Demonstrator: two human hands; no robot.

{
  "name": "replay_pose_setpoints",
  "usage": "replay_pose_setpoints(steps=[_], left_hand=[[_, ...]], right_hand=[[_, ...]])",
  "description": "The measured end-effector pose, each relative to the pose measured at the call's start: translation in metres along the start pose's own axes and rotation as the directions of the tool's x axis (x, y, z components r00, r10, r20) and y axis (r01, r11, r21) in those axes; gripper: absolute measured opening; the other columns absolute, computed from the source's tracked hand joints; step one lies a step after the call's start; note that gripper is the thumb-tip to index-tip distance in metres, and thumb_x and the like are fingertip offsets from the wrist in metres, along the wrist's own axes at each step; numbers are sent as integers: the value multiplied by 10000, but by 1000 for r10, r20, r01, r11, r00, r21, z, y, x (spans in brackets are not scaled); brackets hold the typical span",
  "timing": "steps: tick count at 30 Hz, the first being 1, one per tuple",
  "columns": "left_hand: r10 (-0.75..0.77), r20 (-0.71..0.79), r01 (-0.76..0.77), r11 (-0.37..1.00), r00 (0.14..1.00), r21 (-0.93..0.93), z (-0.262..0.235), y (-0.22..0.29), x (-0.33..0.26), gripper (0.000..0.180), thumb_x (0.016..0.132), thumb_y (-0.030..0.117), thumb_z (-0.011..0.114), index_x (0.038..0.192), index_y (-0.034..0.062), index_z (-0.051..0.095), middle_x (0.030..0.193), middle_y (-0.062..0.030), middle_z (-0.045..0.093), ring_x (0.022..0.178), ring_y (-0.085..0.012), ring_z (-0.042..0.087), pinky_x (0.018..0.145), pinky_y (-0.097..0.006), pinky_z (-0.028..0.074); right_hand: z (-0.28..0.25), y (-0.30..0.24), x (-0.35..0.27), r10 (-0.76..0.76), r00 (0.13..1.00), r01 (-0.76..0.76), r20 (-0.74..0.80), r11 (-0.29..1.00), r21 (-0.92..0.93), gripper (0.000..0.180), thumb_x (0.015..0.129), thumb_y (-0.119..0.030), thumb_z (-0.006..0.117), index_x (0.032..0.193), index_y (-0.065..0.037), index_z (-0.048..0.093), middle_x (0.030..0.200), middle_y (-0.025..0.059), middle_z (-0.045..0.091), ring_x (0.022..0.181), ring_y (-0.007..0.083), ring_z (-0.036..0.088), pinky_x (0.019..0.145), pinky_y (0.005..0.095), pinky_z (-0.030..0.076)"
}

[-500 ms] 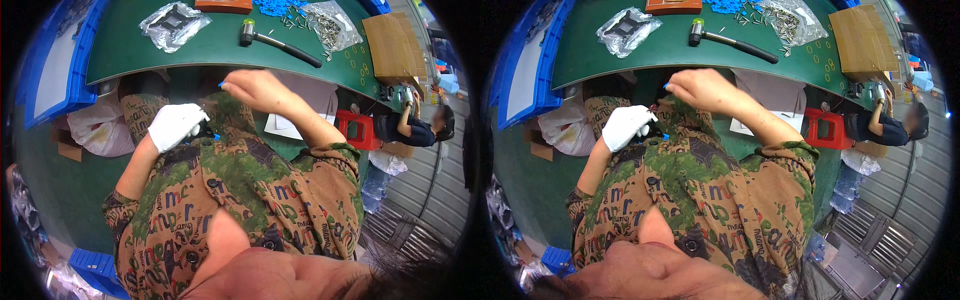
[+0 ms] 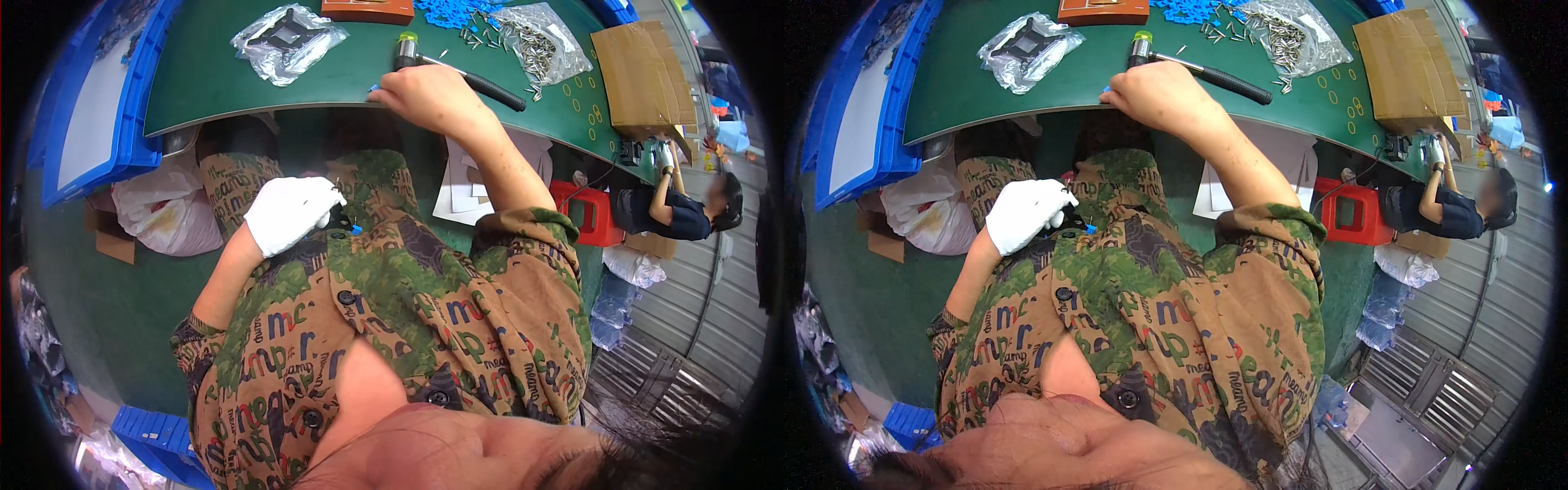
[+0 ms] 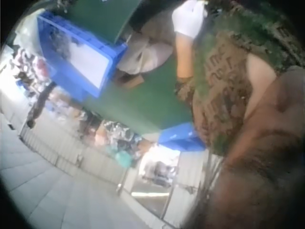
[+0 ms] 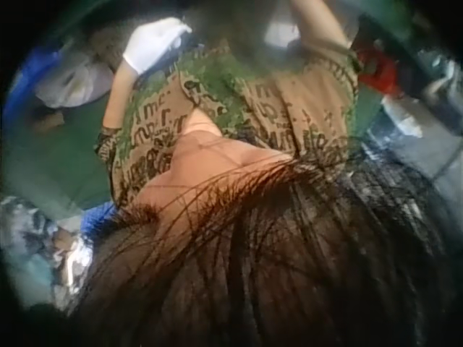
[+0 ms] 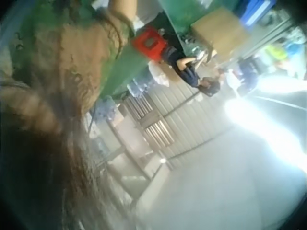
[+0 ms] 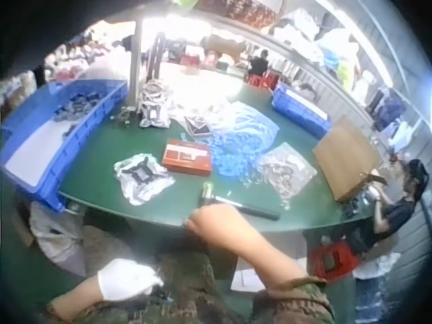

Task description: The person assembles small hardware components at a green workbench. They pick up black plastic parts and blue plastic pieces, then use a hammer to tap them together. The person repeatedly handles the components, occasionally placing finished units into a blue bin or a plastic bag.

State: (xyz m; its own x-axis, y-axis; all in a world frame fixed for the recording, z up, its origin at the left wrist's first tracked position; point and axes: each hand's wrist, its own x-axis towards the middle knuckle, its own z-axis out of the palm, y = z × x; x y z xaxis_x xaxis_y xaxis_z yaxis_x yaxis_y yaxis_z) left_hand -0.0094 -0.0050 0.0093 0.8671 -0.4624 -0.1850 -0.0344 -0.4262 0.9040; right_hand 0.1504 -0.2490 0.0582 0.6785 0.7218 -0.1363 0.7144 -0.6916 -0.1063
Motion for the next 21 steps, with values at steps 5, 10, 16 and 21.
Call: replay_pose_setpoints(steps=[5, 10, 16, 21], left_hand=[[-46, 24, 46, 999, 999, -23, -2, -1, 3, 295, 1022, 276, 565, 992, 42, 742, 679, -17, 654, 576, -95, 564, 571, -260, 466], [-28, 27, 29, 999, 999, -23, -1, -6, 5, 302, 1023, 280, 571, 986, 40, 750, 678, -17, 659, 580, -91, 570, 574, -257, 466], [-171, 55, 179, 961, 984, -209, -3, 1, 6, 293, 1015, 273, 585, 1004, 37, 758, 686, -19, 665, 584, -89, 574, 581, -251, 466], [-195, 53, 202, 939, 979, -279, 0, -2, 5, 281, 1013, 256, 590, 1005, 32, 760, 686, -16, 663, 579, -85, 565, 582, -246, 459]], right_hand=[[22, -37, -29, -397, 871, 483, -289, 800, 357, 260, 911, -151, 696, 1164, -112, 653, 921, 92, 630, 829, 325, 656, 683, 434, 546], [54, -51, -33, -477, 803, 583, -356, 753, 306, 213, 903, -182, 683, 1105, -115, 675, 912, 51, 616, 868, 255, 648, 761, 390, 535], [87, -55, -34, -369, 728, 597, -578, 755, 270, 254, 811, -88, 746, 1058, -93, 684, 856, 35, 623, 765, 242, 629, 661, 371, 508], [106, -68, -37, -225, 711, 537, -667, 786, 308, 230, 787, -85, 770, 1004, -84, 694, 815, 42, 634, 736, 244, 635, 648, 369, 508]])
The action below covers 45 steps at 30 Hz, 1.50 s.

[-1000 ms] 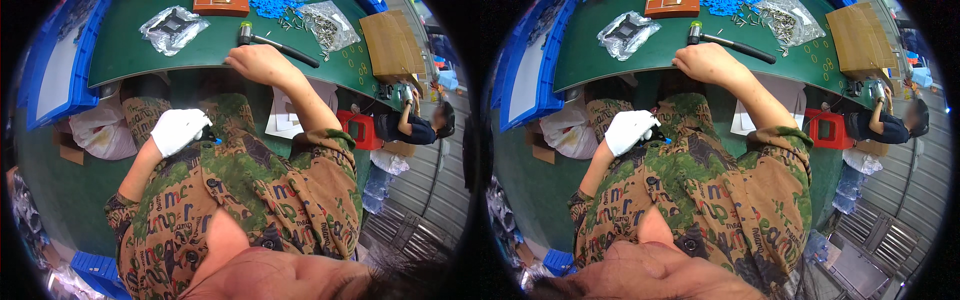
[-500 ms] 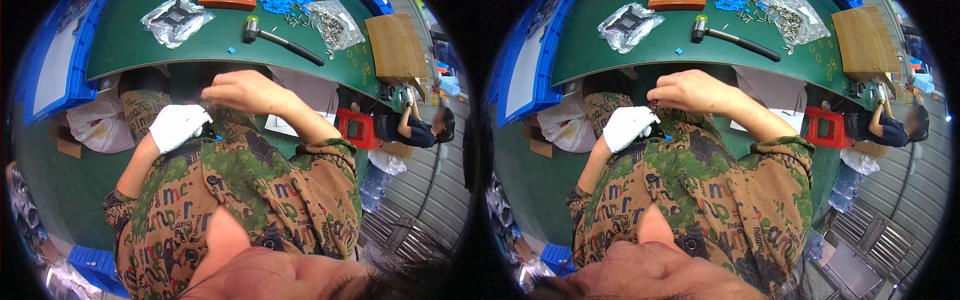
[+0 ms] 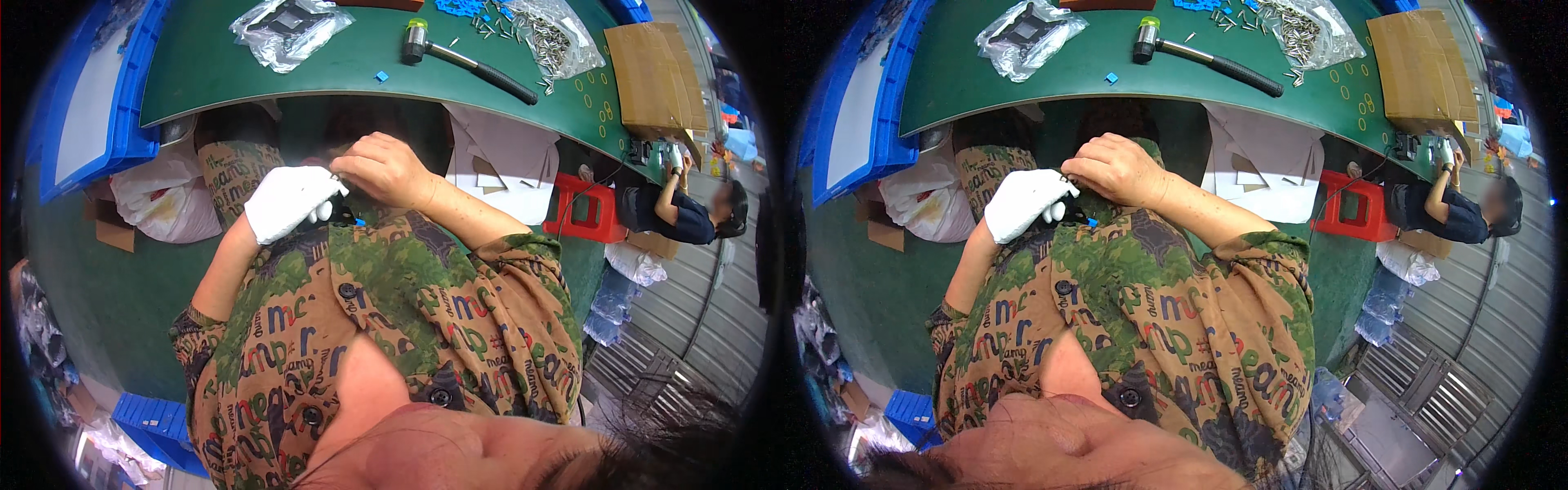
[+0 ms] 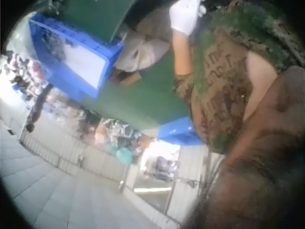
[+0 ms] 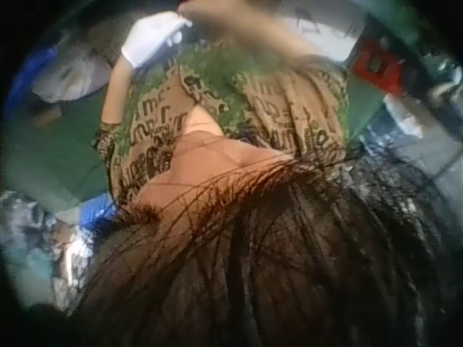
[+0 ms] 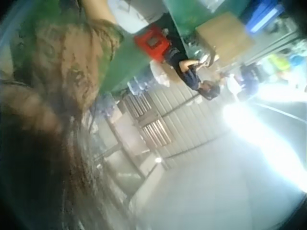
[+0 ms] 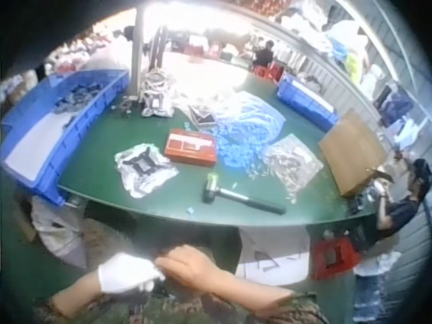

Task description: The person assembles small hardware components at a green workbench. They pick up black plastic parts and blue plastic pieces, then use a hammer to tap them together. The person repeatedly handles the components, occasionally placing finished units into a blue bin or a plastic bag.

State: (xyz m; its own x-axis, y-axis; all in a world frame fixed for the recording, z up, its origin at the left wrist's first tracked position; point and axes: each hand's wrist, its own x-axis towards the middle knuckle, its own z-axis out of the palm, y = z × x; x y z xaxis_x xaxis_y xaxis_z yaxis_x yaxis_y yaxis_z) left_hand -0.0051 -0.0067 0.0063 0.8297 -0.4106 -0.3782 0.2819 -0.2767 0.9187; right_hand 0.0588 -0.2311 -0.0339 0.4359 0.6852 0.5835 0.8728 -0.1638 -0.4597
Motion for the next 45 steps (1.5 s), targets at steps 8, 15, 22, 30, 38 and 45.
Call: replay_pose_setpoints(steps=[8, 15, 22, 30, 38, 45], left_hand=[[-41, -6, 40, 999, 999, -31, 6, -5, -1, 279, 1015, 290, 598, 992, 51, 739, 690, -9, 651, 587, -81, 557, 579, -250, 463], [163, -22, -154, 962, 986, 225, 10, -5, -2, 283, 1009, 260, 570, 968, 40, 743, 666, -27, 634, 557, -104, 566, 570, -271, 467], [343, 2, -324, 883, 939, 340, 12, -9, -3, 305, 1025, 282, 563, 954, 40, 735, 671, -26, 658, 562, -102, 579, 578, -264, 476], [317, 46, -306, 852, 947, 425, 10, -2, -10, 255, 1030, 234, 494, 980, 61, 673, 738, -57, 645, 655, -254, 643, 655, -362, 531], [340, -1, -318, 880, 940, 352, 10, -5, -9, 297, 1024, 261, 560, 955, 27, 730, 677, -33, 657, 568, -113, 581, 590, -272, 487], [248, 6, -235, 909, 969, 344, 11, -2, -15, 275, 1036, 264, 487, 947, 67, 658, 718, -65, 637, 646, -265, 640, 639, -373, 520]], right_hand=[[6, -5, -9, 62, 998, -62, -21, 998, -19, 190, 827, -129, 766, 1000, -89, 696, 851, 43, 649, 775, 242, 655, 693, 363, 519], [-31, 1, -1, 28, 999, -26, 20, 993, -111, 194, 840, -163, 774, 1004, -96, 696, 833, 40, 645, 758, 241, 639, 695, 366, 506], [-78, 24, 35, 319, 943, -327, -91, 845, -423, 119, 915, -169, 700, 1013, -103, 708, 843, 72, 634, 758, 311, 659, 649, 405, 527], [-67, 38, 54, 490, 871, -385, 43, 734, -560, 198, 962, -267, 654, 1043, -96, 711, 929, 96, 658, 863, 330, 690, 722, 439, 558], [-79, 47, 62, 488, 852, -347, 191, 798, -493, 237, 945, -300, 659, 979, -74, 720, 948, 119, 692, 908, 345, 689, 774, 461, 552], [-72, 15, 54, 379, 762, -482, 525, 873, 70, 333, 1003, -359, 594, 1034, -51, 716, 960, 169, 706, 914, 388, 671, 802, 459, 540]])
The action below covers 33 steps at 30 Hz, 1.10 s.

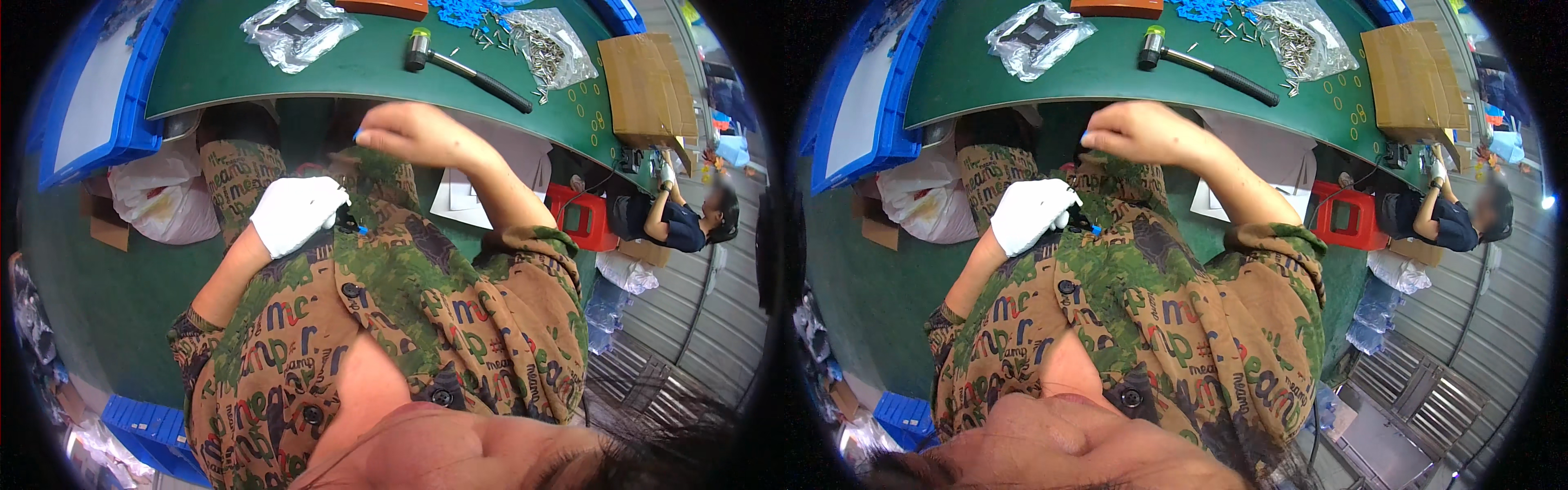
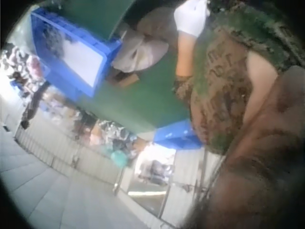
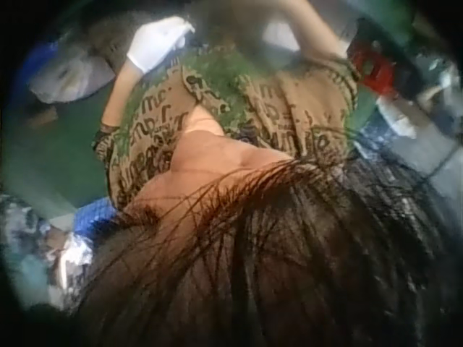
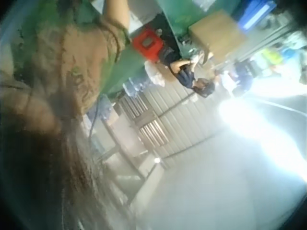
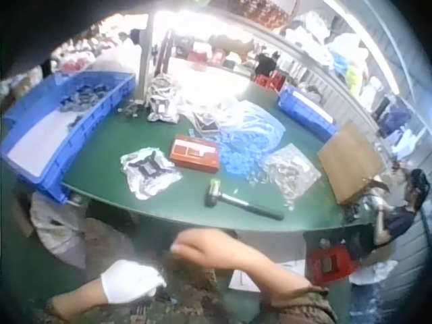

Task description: The person assembles small hardware components at a green workbench. They pick up black plastic parts and blue plastic pieces, then use a hammer to tap them together. The person repeatedly handles the components, occasionally placing finished units into a blue bin or a plastic bag.

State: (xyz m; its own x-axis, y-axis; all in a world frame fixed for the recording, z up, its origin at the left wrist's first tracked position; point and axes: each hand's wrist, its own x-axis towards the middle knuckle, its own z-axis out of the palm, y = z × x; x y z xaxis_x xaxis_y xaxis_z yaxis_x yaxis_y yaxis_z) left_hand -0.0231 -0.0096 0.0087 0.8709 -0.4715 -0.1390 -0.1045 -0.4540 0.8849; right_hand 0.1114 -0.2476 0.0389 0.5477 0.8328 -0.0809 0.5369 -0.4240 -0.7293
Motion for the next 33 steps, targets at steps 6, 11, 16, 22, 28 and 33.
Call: replay_pose_setpoints(steps=[6, 11, 16, 22, 28, 33], left_hand=[[32, -16, -32, 999, 999, 11, 0, 0, 1, 268, 1033, 261, 500, 937, 67, 658, 706, -73, 632, 643, -267, 639, 621, -376, 516], [78, -26, -77, 996, 997, 50, 1, -2, 2, 261, 1030, 254, 506, 930, 68, 659, 706, -74, 633, 642, -267, 639, 615, -378, 515], [50, -19, -49, 998, 999, 37, 0, -1, 2, 280, 1032, 275, 505, 910, 72, 654, 702, -79, 635, 643, -281, 638, 621, -386, 515], [4, -21, -4, 1000, 1000, -21, 0, 0, 3, 306, 1033, 298, 511, 884, 69, 648, 683, -84, 629, 631, -284, 634, 621, -385, 510], [15, -26, -15, 1000, 1000, 26, 1, 2, 3, 325, 1036, 304, 509, 847, 74, 638, 680, -81, 631, 631, -287, 635, 616, -394, 507], [70, -11, -68, 993, 998, 97, 2, -4, 3, 334, 1032, 309, 512, 816, 77, 618, 684, -82, 633, 639, -291, 636, 608, -400, 503]], right_hand=[[28, -17, -19, 15, 992, -35, 123, 986, 162, 353, 1045, -329, 564, 1058, 1, 689, 916, 165, 675, 861, 329, 659, 788, 424, 527], [31, -25, -19, 26, 991, -48, 133, 984, 170, 339, 1033, -319, 570, 1080, -10, 703, 946, 180, 696, 898, 355, 676, 805, 441, 533], [31, -26, -18, 18, 988, -42, 150, 987, 158, 327, 1020, -311, 583, 1065, -12, 707, 967, 190, 703, 919, 374, 682, 814, 449, 538], [28, -26, -20, 9, 995, -24, 104, 989, 145, 318, 1014, -307, 583, 1042, -14, 704, 947, 185, 695, 922, 383, 676, 811, 456, 533], [30, -30, -20, -7, 993, -6, 115, 994, 112, 314, 1014, -309, 575, 1026, -18, 690, 931, 186, 674, 913, 395, 662, 805, 469, 526], [30, -31, -18, -12, 989, -5, 150, 994, 107, 310, 1015, -305, 570, 996, -16, 679, 920, 193, 670, 896, 405, 655, 789, 483, 520]])
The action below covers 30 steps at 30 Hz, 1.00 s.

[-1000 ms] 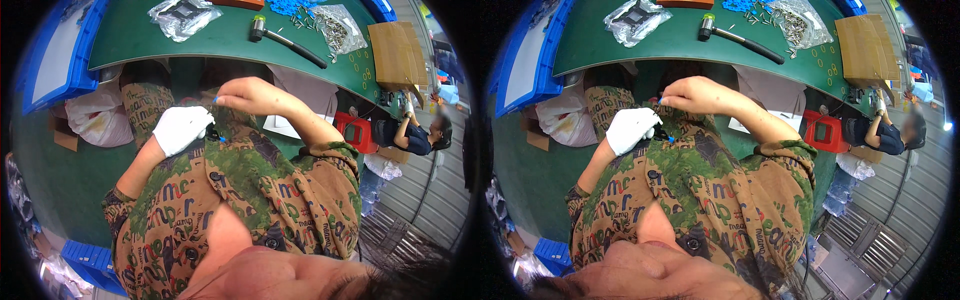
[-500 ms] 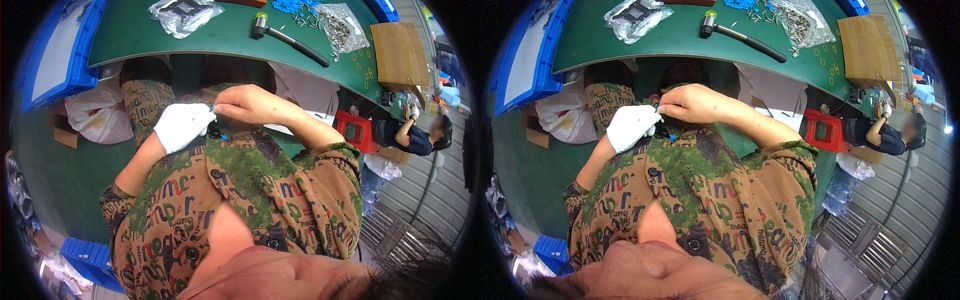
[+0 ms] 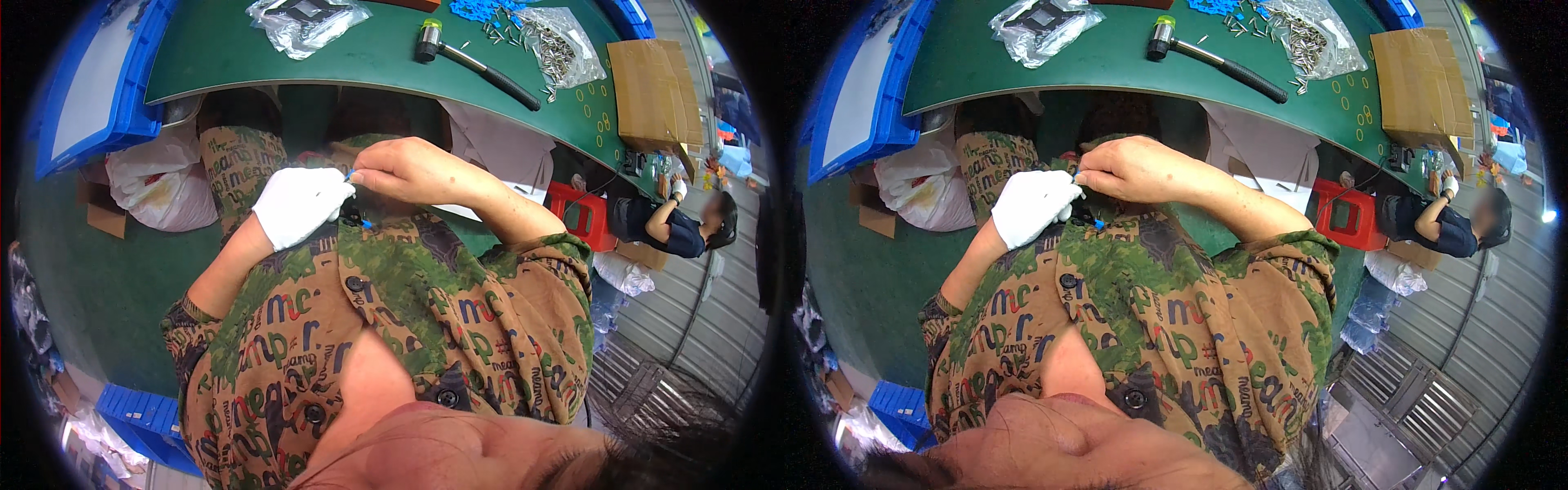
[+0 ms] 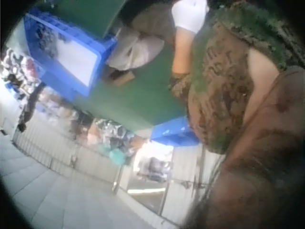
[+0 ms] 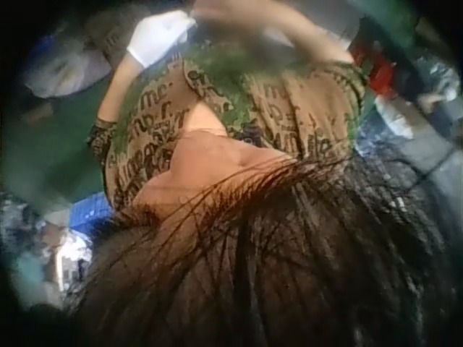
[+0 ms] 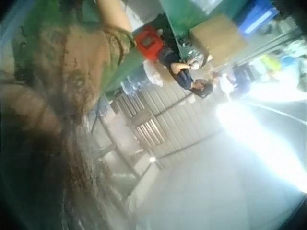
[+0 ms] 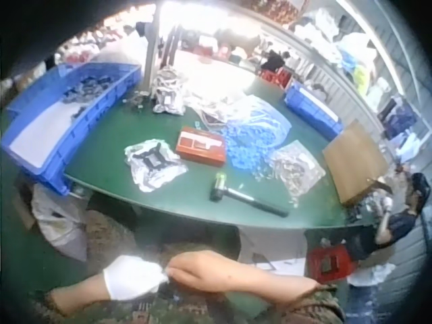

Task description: The person assembles small hardware components at a green workbench. They pick up black plastic parts and blue plastic pieces, then use a hammer to tap them together. The person repeatedly handles the components, occasionally placing finished units into a blue bin or a plastic bag.

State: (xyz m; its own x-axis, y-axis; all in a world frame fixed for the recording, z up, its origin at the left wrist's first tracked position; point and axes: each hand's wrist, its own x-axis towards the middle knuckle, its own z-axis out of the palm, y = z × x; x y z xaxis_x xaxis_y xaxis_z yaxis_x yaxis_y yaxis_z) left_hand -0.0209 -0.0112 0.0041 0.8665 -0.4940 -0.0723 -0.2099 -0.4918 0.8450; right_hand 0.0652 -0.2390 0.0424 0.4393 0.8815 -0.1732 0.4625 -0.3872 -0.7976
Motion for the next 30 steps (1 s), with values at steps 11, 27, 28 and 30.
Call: replay_pose_setpoints(steps=[11, 27, 28, 30], left_hand=[[26, -22, -26, 999, 999, 25, 8, -6, -3, 313, 1023, 299, 563, 871, 47, 670, 644, -65, 616, 586, -214, 609, 573, -322, 480], [-255, 159, 294, 904, 954, -311, 3, -4, -1, 229, 1003, 219, 587, 966, 17, 689, 755, -30, 685, 645, -97, 600, 622, -262, 492], [-279, 179, 324, 889, 943, -323, 2, -2, -1, 214, 999, 201, 585, 995, 12, 687, 779, -33, 693, 665, -95, 606, 639, -258, 498], [-267, 222, 341, 827, 938, -446, 2, -5, -3, 205, 989, 168, 583, 1060, -3, 669, 834, -43, 705, 706, -98, 615, 676, -257, 507]], right_hand=[[9, -6, -2, 3, 1000, -4, -12, 998, -57, 301, 1018, -294, 560, 946, -20, 662, 873, 203, 672, 866, 418, 657, 781, 500, 522], [18, -4, 0, 12, 1000, -11, 3, 976, -216, 317, 1023, -309, 539, 902, -45, 664, 807, 197, 680, 796, 431, 668, 742, 524, 528], [17, 1, 2, 5, 1000, -6, -3, 993, -122, 320, 1023, -314, 542, 899, -44, 660, 812, 195, 680, 804, 429, 666, 741, 523, 522], [10, 12, 9, 36, 996, -38, 78, 999, 30, 337, 1023, -353, 560, 958, -49, 690, 836, 185, 687, 807, 396, 668, 742, 480, 518]])
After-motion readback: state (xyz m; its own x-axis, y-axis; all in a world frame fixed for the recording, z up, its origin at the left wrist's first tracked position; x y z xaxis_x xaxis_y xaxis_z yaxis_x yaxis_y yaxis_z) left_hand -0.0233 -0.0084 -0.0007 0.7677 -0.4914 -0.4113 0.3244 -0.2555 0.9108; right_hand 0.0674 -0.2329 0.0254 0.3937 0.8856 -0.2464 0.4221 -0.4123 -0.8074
